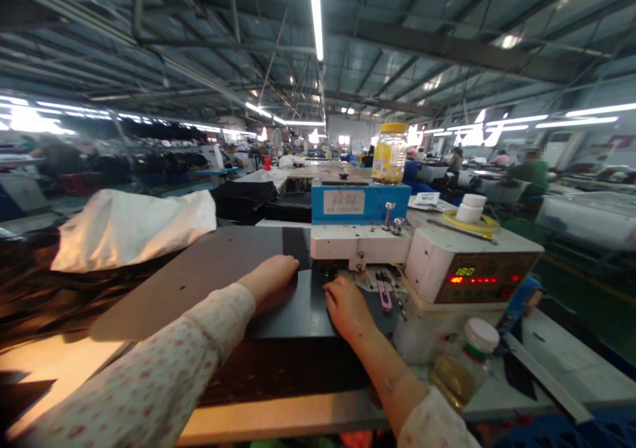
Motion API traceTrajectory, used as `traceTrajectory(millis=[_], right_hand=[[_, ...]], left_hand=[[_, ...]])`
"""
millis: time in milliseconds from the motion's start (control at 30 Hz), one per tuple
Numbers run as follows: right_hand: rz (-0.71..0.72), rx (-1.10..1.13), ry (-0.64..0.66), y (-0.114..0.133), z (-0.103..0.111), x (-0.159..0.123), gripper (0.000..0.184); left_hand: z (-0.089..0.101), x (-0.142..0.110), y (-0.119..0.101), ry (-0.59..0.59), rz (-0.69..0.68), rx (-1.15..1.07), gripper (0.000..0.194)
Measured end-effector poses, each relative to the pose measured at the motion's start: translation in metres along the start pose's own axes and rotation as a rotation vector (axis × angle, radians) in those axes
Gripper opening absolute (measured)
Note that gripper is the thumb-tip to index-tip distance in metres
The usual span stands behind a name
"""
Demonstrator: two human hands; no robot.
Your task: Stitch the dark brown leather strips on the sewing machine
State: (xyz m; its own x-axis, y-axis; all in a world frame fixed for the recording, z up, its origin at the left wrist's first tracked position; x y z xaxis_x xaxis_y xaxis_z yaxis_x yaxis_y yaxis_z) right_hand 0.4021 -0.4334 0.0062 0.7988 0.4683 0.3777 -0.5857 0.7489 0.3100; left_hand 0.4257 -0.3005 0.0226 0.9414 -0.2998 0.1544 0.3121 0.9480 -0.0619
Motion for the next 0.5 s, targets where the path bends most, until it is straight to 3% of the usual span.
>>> traceTrajectory(millis=[167,267,367,500], right_hand=[[-0.006,0.011,-0.06,0.001,0.002,-0.002,0.024],[0.007,0.08,-0.095,0.004,0.01,-0.014,0.023],[-0.001,0.293,-0.072,0.006,0.017,-0.039,0.023],[-0.194,0.652,0.154,0.002,-0.003,-0.075,0.04]], left_hand=[[-0.001,0.005,0.01,-0.056,0.043,0.005,0.017],[0.004,-0.008,0.023,-0.098,0.088,-0.018,0.025],[0.013,-0.047,0.014,-0.122,0.056,-0.099,0.025],[0.015,-0.116,-0.036,-0.108,-0.027,-0.2,0.024]])
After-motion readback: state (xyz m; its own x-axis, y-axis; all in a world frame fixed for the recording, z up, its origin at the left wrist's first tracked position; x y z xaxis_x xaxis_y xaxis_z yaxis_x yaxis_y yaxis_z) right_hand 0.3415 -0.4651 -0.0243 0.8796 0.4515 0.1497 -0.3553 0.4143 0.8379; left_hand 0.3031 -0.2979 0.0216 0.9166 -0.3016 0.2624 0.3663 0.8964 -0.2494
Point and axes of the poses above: each hand's wrist, its own x-axis towards the middle knuckle, its own z-axis out of the back of the hand, y = z × x, the point moved 8 cm from there along x, towards the middle knuckle, and after that the axes turned 9 degrees about -x, right-handed, at the moved point
